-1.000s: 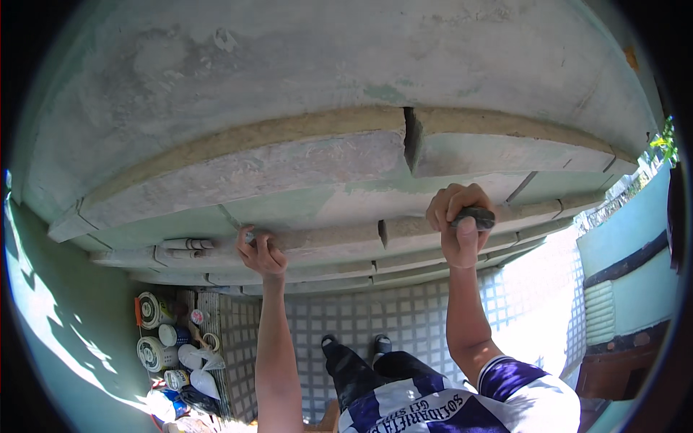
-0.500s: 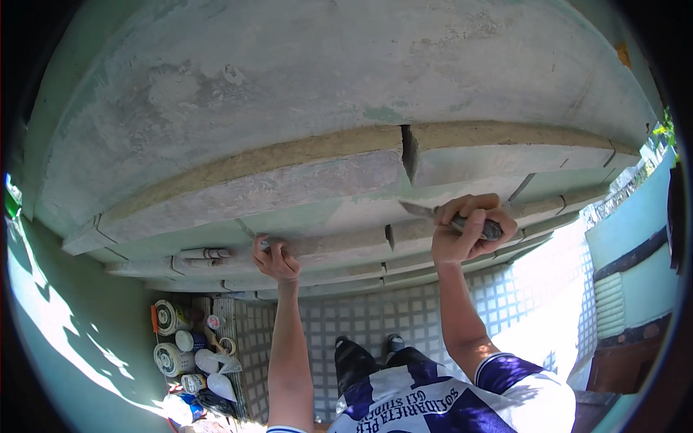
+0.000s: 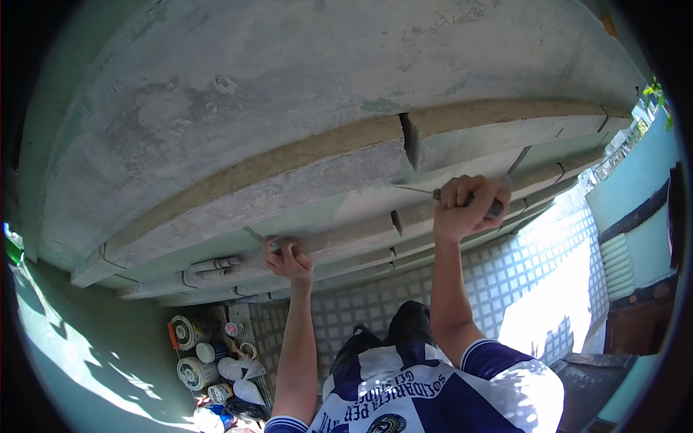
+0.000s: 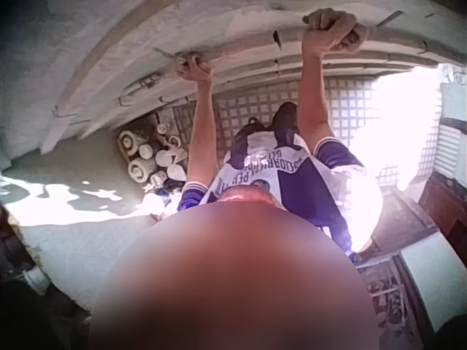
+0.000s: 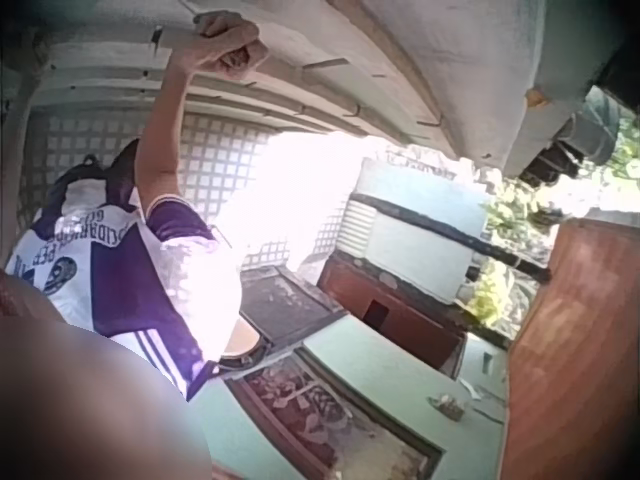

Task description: Smoothing and scraping a ceiling surface using a putty knife.

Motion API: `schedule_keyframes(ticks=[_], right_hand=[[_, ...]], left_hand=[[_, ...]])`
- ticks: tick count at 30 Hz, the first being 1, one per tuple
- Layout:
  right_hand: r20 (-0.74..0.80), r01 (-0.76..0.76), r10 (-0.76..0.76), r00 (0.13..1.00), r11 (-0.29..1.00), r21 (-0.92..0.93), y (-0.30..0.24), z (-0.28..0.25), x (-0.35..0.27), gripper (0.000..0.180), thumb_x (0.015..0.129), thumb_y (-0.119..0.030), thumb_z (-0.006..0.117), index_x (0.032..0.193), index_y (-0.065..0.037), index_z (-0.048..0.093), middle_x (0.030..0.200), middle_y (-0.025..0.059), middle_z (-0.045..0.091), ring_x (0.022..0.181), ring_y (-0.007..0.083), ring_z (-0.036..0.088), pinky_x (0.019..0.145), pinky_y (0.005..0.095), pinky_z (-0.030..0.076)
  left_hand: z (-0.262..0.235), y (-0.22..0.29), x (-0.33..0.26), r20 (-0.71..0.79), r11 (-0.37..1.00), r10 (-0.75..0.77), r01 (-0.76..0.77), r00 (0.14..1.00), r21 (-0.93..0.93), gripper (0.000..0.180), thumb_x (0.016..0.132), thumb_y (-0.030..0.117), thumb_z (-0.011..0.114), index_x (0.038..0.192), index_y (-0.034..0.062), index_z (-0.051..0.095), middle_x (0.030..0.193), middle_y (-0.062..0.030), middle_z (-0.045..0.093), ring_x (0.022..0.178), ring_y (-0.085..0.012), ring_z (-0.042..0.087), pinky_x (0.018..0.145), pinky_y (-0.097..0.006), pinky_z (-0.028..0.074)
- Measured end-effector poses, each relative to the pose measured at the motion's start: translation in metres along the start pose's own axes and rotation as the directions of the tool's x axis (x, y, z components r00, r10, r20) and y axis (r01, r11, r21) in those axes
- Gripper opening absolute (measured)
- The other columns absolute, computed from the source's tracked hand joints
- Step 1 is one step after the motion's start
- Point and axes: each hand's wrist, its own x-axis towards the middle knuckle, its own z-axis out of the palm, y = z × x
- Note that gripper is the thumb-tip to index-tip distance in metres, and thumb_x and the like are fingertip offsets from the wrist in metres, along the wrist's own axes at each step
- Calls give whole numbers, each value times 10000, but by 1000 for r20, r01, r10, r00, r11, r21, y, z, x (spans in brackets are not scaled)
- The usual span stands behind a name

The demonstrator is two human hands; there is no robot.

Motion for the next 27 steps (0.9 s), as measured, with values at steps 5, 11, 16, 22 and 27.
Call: schedule_keyframes(ticks=[5, 11, 16, 22, 27], right_hand=[[-20, 3, -4, 1000, 1000, -19, 2, 3, -3, 218, 953, -19, 410, 791, -109, 295, 505, 46, 402, 380, 56, 281, 305, 218, 212], [10, -79, 79, 997, 994, 81, 7, -7, 0, 207, 953, -56, 444, 800, -116, 317, 512, 28, 405, 366, 52, 276, 302, 213, 216], [179, -1, -24, 984, 990, 139, -1, -16, 2, 239, 971, -121, 464, 765, -136, 344, 480, -14, 337, 343, 41, 233, 277, 226, 192], [137, -99, 117, 984, 987, -129, 12, -6, -2, 246, 1011, -203, 374, 787, -159, 283, 486, -10, 320, 336, 55, 221, 272, 212, 177], [181, 102, -105, 978, 995, 23, -2, 2, 6, 286, 1020, -247, 376, 777, -156, 258, 493, -5, 310, 336, 52, 229, 261, 205, 183]], left_hand=[[-5, 1, -3, -32, 999, 21, -20, 999, 27, 156, 787, 143, 424, 768, 108, 575, 1150, -151, 506, 893, -296, 487, 701, -391, 389], [-5, -3, -1, 60, 1000, 0, -2, 998, 22, 173, 771, 117, 417, 820, 47, 568, 1179, -208, 471, 1028, -355, 474, 743, -406, 422], [-5, -2, 4, -34, 999, 33, -33, 999, 4, 165, 765, 143, 422, 811, 83, 569, 1181, -171, 486, 936, -323, 482, 669, -373, 422], [1, -1, 1, -43, 1000, 2, -3, 999, -6, 182, 769, 168, 417, 813, 86, 573, 1191, -176, 485, 941, -328, 479, 677, -385, 425], [2, -1, 1, -37, 1000, 1, 0, 999, 20, 190, 777, 190, 411, 801, 91, 571, 1181, -177, 491, 927, -330, 482, 676, -390, 422]])
